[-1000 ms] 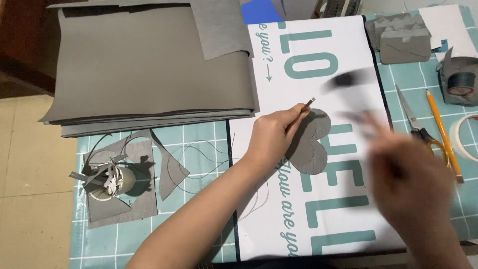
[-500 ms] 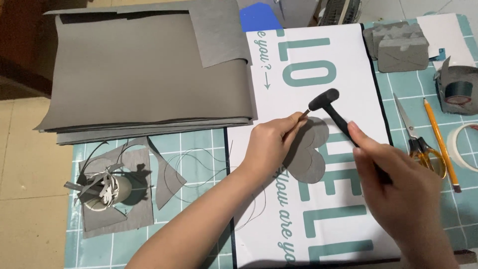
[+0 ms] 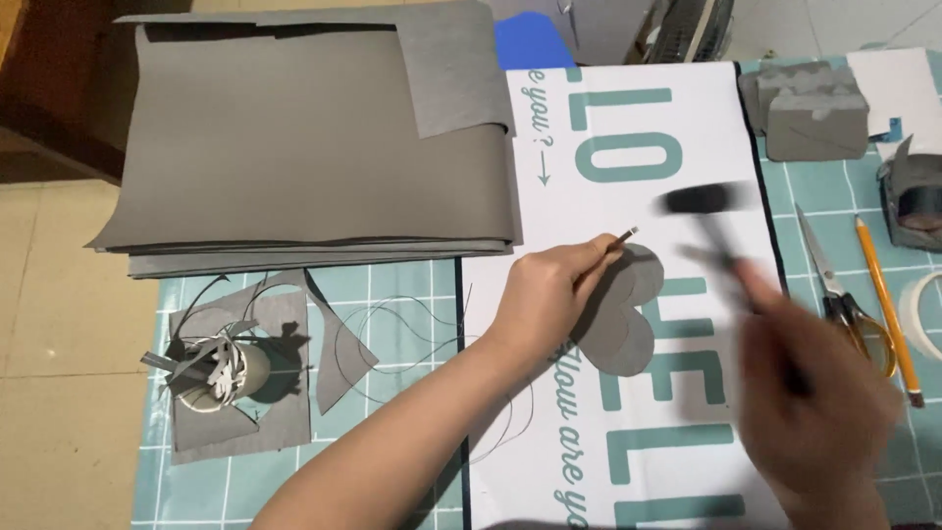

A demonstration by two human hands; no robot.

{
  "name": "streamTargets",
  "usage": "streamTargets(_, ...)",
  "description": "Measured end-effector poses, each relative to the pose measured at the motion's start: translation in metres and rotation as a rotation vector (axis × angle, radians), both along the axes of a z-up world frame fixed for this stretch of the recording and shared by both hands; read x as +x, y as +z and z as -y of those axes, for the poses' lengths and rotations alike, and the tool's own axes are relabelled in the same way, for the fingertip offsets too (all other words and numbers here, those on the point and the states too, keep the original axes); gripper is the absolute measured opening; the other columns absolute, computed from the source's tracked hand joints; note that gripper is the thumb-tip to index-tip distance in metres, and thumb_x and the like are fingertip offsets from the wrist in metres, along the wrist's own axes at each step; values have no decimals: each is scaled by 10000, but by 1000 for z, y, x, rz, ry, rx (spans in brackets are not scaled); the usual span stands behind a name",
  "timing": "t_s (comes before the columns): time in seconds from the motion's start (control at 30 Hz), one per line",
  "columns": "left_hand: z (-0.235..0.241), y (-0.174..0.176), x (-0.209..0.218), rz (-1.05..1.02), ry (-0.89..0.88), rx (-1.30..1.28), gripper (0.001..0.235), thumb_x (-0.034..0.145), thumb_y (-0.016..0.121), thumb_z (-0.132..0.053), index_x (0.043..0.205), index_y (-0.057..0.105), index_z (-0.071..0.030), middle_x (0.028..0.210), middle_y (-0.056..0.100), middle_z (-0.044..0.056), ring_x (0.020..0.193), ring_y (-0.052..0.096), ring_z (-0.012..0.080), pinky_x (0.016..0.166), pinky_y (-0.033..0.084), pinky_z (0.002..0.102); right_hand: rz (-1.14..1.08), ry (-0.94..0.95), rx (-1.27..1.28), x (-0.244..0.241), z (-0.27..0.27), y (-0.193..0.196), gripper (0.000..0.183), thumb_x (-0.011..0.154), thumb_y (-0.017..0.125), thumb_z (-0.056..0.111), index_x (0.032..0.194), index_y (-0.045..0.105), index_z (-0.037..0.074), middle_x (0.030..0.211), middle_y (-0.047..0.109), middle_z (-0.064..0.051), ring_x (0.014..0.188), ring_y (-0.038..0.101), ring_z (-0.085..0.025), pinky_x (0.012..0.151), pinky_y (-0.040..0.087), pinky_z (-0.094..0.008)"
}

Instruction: The person repeatedly uses a hammer and a fork-like tool to emboss a textured pattern onto a gray heart-shaped piece of material. They periodically flip the piece to work on different areas.

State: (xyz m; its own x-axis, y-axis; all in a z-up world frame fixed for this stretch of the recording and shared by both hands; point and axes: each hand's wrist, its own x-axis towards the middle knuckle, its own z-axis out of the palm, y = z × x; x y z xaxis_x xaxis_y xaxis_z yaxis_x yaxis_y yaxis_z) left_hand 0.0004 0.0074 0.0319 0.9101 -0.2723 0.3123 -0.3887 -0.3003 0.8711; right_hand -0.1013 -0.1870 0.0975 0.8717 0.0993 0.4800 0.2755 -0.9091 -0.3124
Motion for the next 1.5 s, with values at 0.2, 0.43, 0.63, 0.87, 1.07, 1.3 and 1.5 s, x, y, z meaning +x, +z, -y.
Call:
streamTargets(0.2, 0, 2, -1, 5, 13, 26, 162, 1063, 562, -225, 1087, 695, -137, 688, 593, -18, 621, 502, 146, 634, 460, 258, -75, 27, -66, 3, -5, 18, 332, 1082, 635, 81, 1372, 738, -46, 892, 749, -81, 566, 543, -117, 506, 406, -281)
streamTargets(0.43, -3, 7, -2, -57, -2, -4, 165, 1048, 574, -219, 1048, 707, -121, 768, 671, -6, 682, 583, 130, 664, 480, 251, -35, -66, 0, -2, 3, -2, 366, 1120, 626, 8, 1474, 717, 20, 788, 610, -51, 574, 386, -161, 561, 342, -332)
streamTargets(0.63, -3, 5, 0, -70, 1, 34, 163, 1056, 553, -243, 1056, 692, -157, 728, 688, -14, 637, 585, 151, 651, 477, 254, 17, 10, -26, 7, 2, -1, 378, 1083, 589, -47, 1448, 681, -78, 953, 672, -211, 641, 506, -252, 593, 406, -370)
streamTargets(0.87, -1, -6, 3, 17, 25, 48, 136, 1058, 569, -203, 1044, 687, -139, 668, 603, -17, 590, 510, 151, 606, 453, 265, 69, -20, -57, 3, -9, 18, 412, 1135, 599, 103, 1474, 701, -107, 1455, 730, -257, 1111, 722, -322, 896, 533, -396)
streamTargets(1.07, 0, -4, 1, -54, 38, 20, 200, 1047, 586, -246, 1171, 726, -174, 729, 678, -14, 640, 572, 151, 657, 481, 257, -149, 9, 1, 6, -24, 24, 390, 1037, 605, 189, 1390, 684, 43, 969, 784, -18, 749, 712, -115, 617, 517, -266)
streamTargets(1.3, -1, -3, 2, -10, 17, 36, 244, 1047, 568, -223, 851, 623, -90, 602, 489, 28, 573, 395, 191, 569, 362, 309, -119, 44, 3, 7, -22, 15, 339, 1011, 652, 187, 1323, 720, 73, 1018, 787, -18, 639, 635, -65, 533, 454, -220)
streamTargets(1.5, -4, 5, 1, -72, -8, 43, 161, 1060, 545, -246, 1079, 686, -169, 679, 608, -1, 618, 489, 174, 637, 447, 270, 127, 98, 119, 12, -18, -3, 284, 1059, 663, 72, 1245, 718, -135, 958, 752, -188, 657, 632, -156, 541, 468, -261)
